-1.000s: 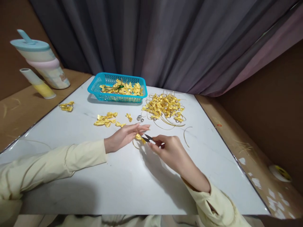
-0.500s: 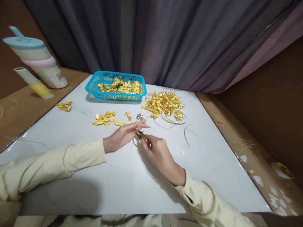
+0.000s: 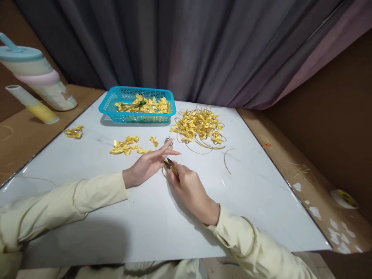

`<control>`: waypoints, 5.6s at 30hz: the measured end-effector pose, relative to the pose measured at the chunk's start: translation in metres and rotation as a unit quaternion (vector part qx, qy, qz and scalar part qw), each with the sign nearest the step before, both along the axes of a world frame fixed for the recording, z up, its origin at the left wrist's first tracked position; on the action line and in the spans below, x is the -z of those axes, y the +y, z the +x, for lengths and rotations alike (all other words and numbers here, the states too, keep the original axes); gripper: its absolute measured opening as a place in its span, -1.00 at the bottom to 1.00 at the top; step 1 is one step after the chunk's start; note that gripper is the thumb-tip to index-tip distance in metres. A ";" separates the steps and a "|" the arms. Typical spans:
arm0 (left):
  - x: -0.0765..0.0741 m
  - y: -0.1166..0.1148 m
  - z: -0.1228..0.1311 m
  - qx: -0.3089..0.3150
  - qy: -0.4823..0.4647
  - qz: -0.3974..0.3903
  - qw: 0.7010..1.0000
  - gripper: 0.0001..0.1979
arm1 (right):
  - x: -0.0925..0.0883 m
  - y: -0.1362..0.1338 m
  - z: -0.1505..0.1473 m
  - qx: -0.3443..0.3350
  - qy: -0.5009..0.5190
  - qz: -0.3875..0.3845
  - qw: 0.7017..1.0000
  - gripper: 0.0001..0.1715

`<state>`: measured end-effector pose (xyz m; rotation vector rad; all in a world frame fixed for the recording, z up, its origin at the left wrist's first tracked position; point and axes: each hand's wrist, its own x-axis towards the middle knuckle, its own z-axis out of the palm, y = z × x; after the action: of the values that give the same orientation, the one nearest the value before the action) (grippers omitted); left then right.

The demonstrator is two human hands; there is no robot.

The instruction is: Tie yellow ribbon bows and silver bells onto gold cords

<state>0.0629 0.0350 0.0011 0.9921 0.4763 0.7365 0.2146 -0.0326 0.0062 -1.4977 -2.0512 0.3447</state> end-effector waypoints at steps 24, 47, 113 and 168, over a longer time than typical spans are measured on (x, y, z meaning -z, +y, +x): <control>0.003 0.001 0.000 -0.003 -0.009 0.005 1.000 -0.65 | 0.008 -0.001 0.002 -0.001 -0.030 0.018 0.999 -0.79; 0.006 0.002 0.000 -0.029 -0.027 -0.006 0.999 -0.63 | 0.006 -0.003 0.001 0.001 -0.084 -0.007 0.996 -0.75; 0.007 0.003 -0.001 -0.042 -0.032 -0.030 0.998 -0.54 | 0.001 -0.001 0.000 0.005 -0.099 -0.034 0.995 -0.71; -0.038 0.014 0.006 0.089 0.476 0.593 0.643 -0.84 | -0.028 0.046 0.029 -0.130 -0.065 -0.118 0.982 -0.85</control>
<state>0.0684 0.0491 0.0391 2.7061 0.7834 0.1757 0.2437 0.0133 0.0343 -1.4160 -2.3863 0.6269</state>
